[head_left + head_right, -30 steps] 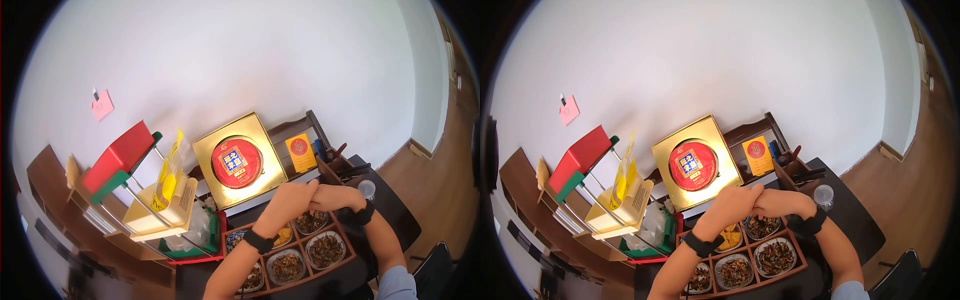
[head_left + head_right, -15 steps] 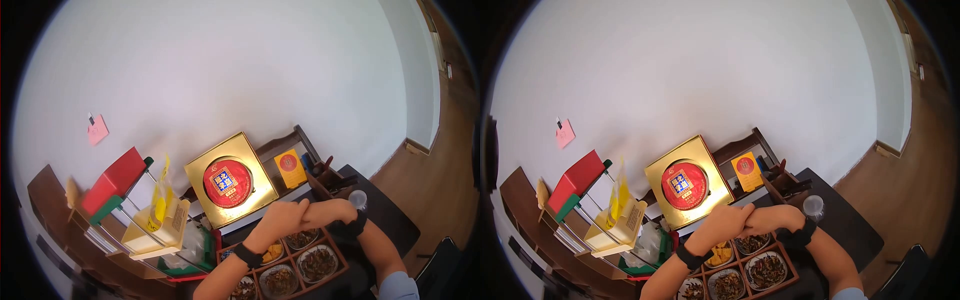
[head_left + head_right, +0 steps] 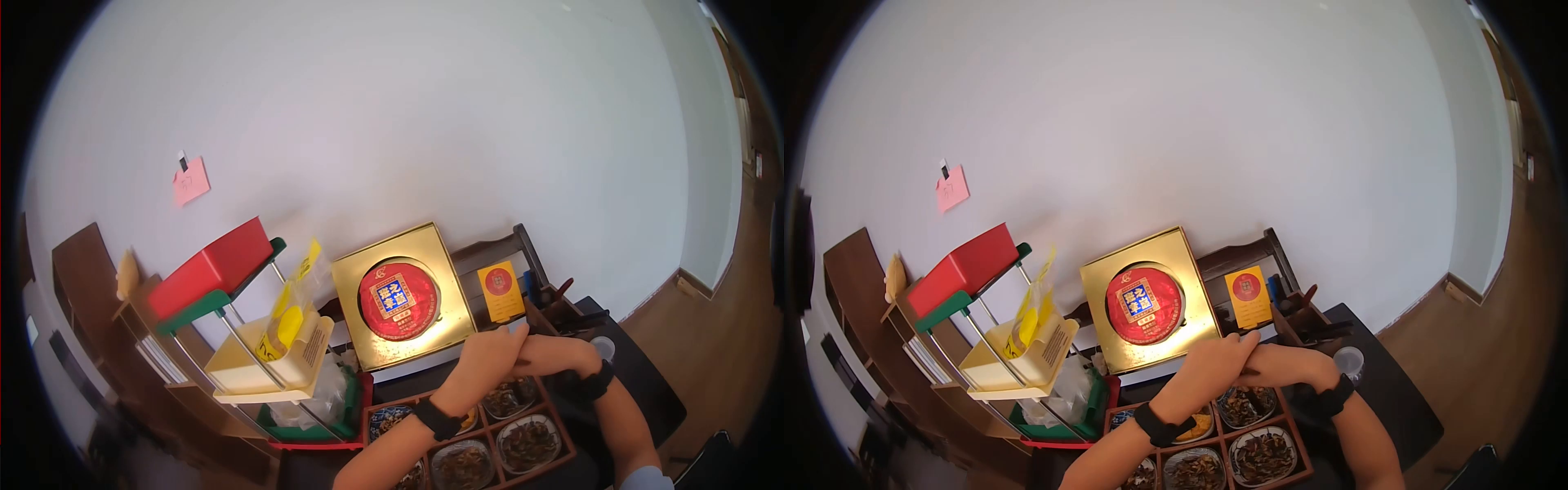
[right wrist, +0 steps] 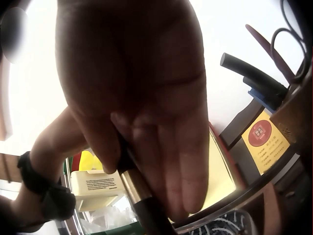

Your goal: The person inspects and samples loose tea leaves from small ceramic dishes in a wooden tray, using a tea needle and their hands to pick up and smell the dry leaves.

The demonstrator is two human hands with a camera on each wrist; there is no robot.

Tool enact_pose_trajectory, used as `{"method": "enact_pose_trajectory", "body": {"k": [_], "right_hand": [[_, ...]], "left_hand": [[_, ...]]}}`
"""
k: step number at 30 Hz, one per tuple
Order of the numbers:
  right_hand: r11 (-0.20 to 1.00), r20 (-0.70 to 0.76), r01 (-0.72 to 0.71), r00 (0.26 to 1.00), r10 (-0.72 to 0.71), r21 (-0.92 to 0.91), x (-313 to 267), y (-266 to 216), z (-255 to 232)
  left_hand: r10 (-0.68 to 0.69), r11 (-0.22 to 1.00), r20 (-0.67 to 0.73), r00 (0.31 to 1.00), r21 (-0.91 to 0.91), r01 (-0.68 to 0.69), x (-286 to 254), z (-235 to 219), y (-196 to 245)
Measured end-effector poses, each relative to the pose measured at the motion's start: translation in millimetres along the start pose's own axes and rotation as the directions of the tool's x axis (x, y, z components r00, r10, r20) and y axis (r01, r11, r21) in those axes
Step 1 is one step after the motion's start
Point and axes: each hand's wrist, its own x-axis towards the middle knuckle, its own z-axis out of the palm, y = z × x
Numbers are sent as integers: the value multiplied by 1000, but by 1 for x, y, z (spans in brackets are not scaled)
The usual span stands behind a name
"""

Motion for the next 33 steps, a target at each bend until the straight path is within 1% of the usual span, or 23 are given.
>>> {"method": "enact_pose_trajectory", "body": {"k": [1, 2, 4, 5, 7, 8, 10, 14, 16, 17, 19, 20, 22, 23, 25, 26, 28, 29, 31, 32, 33], "right_hand": [[998, -13, 47, 999, -47, -45, 3, 0, 0], [997, -1, 53, 999, -53, -52, 5, -4, -1], [993, 39, -109, 993, 111, -37, 9, -14, -3], [993, 46, -105, 993, 107, -45, 13, -15, -1], [993, -11, -16, 1000, 15, -119, 20, -17, 5], [992, -6, -20, 1000, 20, -122, 22, -22, 5], [982, -5, -107, 994, 108, -155, 25, -33, 4], [968, 4, -164, 986, 168, -189, 32, -37, 1], [951, -52, -252, 968, 247, -177, 36, -34, 1], [948, -55, -256, 967, 251, -187, 36, -32, 2], [934, -148, -266, 961, 235, -238, 34, -26, 9], [933, -155, -258, 962, 224, -251, 32, -24, 13], [954, -195, -242, 959, 206, -180, 27, -18, 21], [954, -202, -232, 960, 193, -190, 27, -22, 25], [959, -215, -280, 941, 263, -52, 23, -34, 30], [958, -218, -280, 940, 263, -55, 24, -35, 29], [940, -196, -319, 936, 292, -123, 25, -34, 28], [939, -195, -322, 935, 296, -120, 26, -30, 29], [963, -255, -221, 950, 178, -152, 28, -23, 33], [963, -249, -231, 949, 192, -141, 28, -25, 34], [949, -214, -275, 947, 240, -152, 28, -31, 31]], "left_hand": [[-23, 999, -25, 999, -34, 22, -1, -3, -2], [-34, 999, -35, 999, -32, 33, -3, -6, -4], [-84, 993, -22, 996, -82, 82, -7, -11, -7], [-91, 993, -29, 995, -81, 89, -10, -12, -9], [-108, 991, -41, 993, -89, 104, -16, -10, -14], [-111, 990, -45, 993, -95, 106, -18, -8, -15], [-149, 988, -98, 984, -60, 144, -21, -2, -16], [-143, 981, -96, 985, -142, 129, -25, 6, -23], [-135, 980, -111, 985, -161, 116, -24, 9, -25], [-131, 980, -121, 984, -164, 111, -24, 7, -24], [-122, 971, -83, 989, -218, 101, -26, 3, -26], [-118, 974, -96, 988, -207, 97, -27, 4, -25], [-96, 985, -159, 983, -160, 70, -29, 9, -20], [-92, 987, -169, 981, -146, 67, -30, 8, -20], [-57, 992, -197, 979, -124, 32, -33, 7, -15], [-53, 992, -200, 978, -123, 29, -33, 6, -15], [-51, 993, -228, 972, -116, 25, -35, 6, -15], [-52, 993, -226, 973, -119, 25, -36, 5, -14], [-111, 992, -180, 977, -83, 98, -38, 6, -11], [-116, 990, -169, 979, -96, 101, -40, 7, -11], [-110, 992, -174, 979, -78, 97, -41, 6, -11]]}}
